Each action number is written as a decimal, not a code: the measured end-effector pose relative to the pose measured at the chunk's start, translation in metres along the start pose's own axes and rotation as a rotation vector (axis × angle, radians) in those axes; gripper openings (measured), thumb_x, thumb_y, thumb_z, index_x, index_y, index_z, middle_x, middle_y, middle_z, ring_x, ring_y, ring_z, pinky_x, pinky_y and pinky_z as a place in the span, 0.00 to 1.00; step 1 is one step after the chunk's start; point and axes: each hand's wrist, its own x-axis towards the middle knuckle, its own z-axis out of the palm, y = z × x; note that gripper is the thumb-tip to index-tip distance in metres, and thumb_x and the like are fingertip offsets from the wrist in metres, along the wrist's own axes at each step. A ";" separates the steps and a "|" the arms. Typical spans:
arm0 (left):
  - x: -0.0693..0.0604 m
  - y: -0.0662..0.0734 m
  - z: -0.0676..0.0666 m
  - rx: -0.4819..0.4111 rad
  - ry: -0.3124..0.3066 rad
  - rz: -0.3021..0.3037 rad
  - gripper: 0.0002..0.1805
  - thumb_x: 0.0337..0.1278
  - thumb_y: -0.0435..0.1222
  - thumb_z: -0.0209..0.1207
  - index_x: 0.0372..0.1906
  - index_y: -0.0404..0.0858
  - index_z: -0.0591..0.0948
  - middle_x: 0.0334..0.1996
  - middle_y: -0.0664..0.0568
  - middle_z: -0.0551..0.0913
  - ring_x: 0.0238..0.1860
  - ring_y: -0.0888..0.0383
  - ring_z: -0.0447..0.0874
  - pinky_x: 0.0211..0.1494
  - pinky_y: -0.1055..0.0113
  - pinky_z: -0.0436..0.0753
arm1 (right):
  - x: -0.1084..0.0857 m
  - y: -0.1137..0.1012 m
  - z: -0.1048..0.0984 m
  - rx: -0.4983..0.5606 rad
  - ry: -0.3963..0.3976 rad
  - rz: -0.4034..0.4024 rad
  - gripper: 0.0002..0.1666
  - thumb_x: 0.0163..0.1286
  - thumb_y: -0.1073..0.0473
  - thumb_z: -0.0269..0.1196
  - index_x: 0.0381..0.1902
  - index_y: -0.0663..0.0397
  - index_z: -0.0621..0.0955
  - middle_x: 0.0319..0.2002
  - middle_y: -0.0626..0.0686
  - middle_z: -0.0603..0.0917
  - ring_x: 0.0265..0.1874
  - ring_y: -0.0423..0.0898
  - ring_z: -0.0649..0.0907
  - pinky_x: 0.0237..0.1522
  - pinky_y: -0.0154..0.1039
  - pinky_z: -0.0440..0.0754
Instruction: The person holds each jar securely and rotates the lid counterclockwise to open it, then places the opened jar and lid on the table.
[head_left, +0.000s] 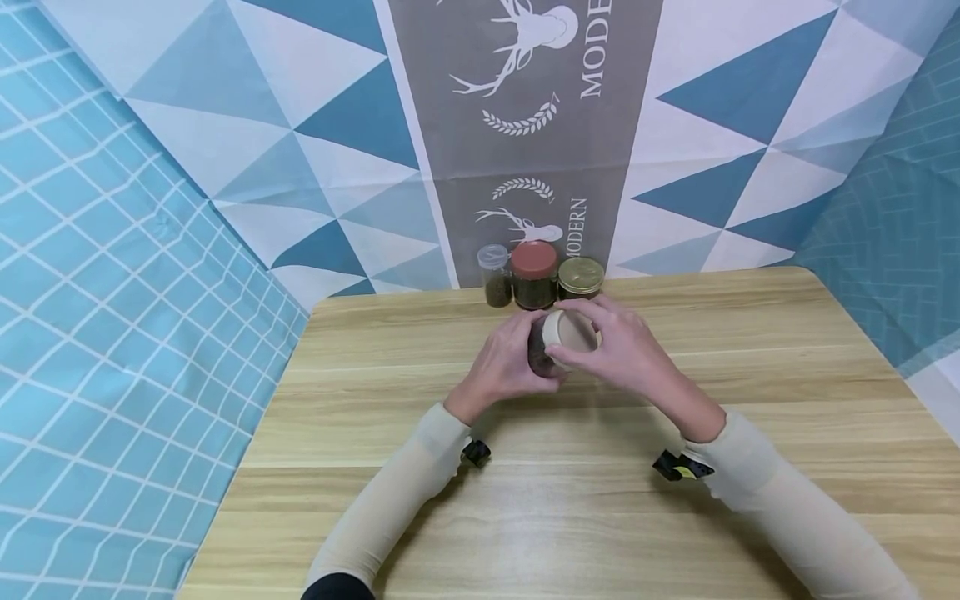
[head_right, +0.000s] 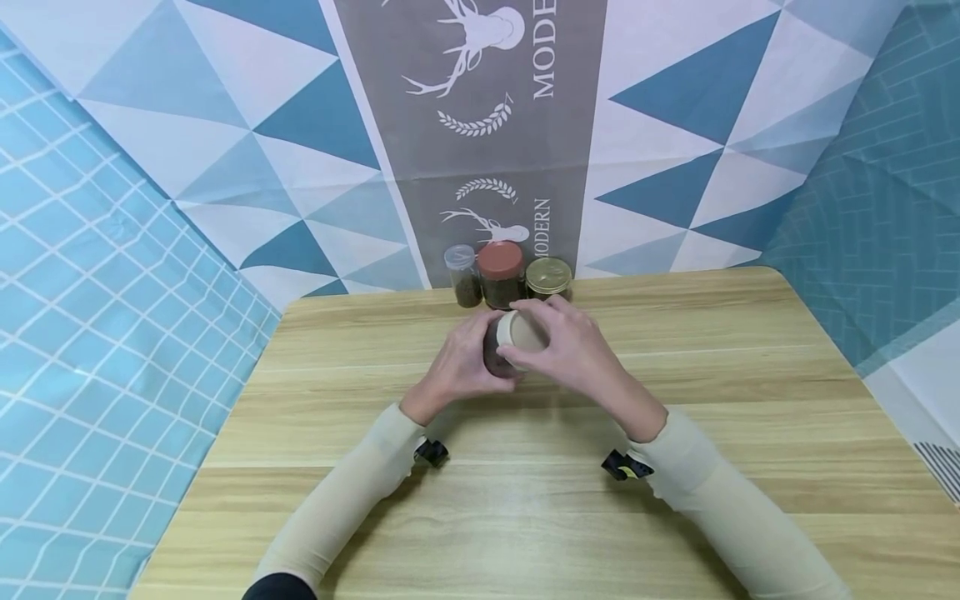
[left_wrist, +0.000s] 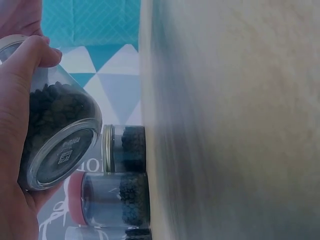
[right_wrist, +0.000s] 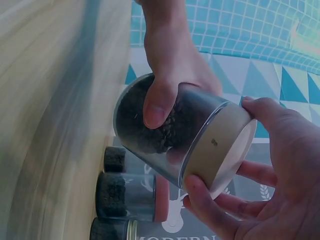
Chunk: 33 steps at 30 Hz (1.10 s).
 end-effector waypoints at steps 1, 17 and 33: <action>0.000 0.000 0.000 -0.002 0.001 -0.001 0.55 0.37 0.48 0.88 0.73 0.30 0.76 0.62 0.40 0.88 0.61 0.45 0.90 0.68 0.51 0.92 | 0.000 0.000 0.000 0.001 0.003 -0.002 0.37 0.70 0.43 0.80 0.72 0.46 0.86 0.70 0.66 0.85 0.62 0.69 0.89 0.60 0.70 0.87; -0.001 0.000 -0.001 -0.033 -0.007 -0.014 0.55 0.38 0.48 0.87 0.74 0.30 0.76 0.63 0.40 0.88 0.62 0.46 0.90 0.68 0.52 0.91 | 0.000 0.007 -0.004 -0.032 -0.021 -0.202 0.40 0.65 0.47 0.83 0.73 0.45 0.85 0.63 0.61 0.86 0.55 0.61 0.87 0.58 0.64 0.88; -0.004 0.001 -0.001 -0.066 -0.022 0.008 0.55 0.37 0.47 0.87 0.73 0.31 0.76 0.63 0.40 0.89 0.63 0.46 0.91 0.69 0.52 0.91 | 0.006 0.029 -0.012 -0.019 -0.066 -0.672 0.45 0.56 0.59 0.87 0.71 0.53 0.83 0.70 0.66 0.83 0.68 0.64 0.83 0.66 0.67 0.88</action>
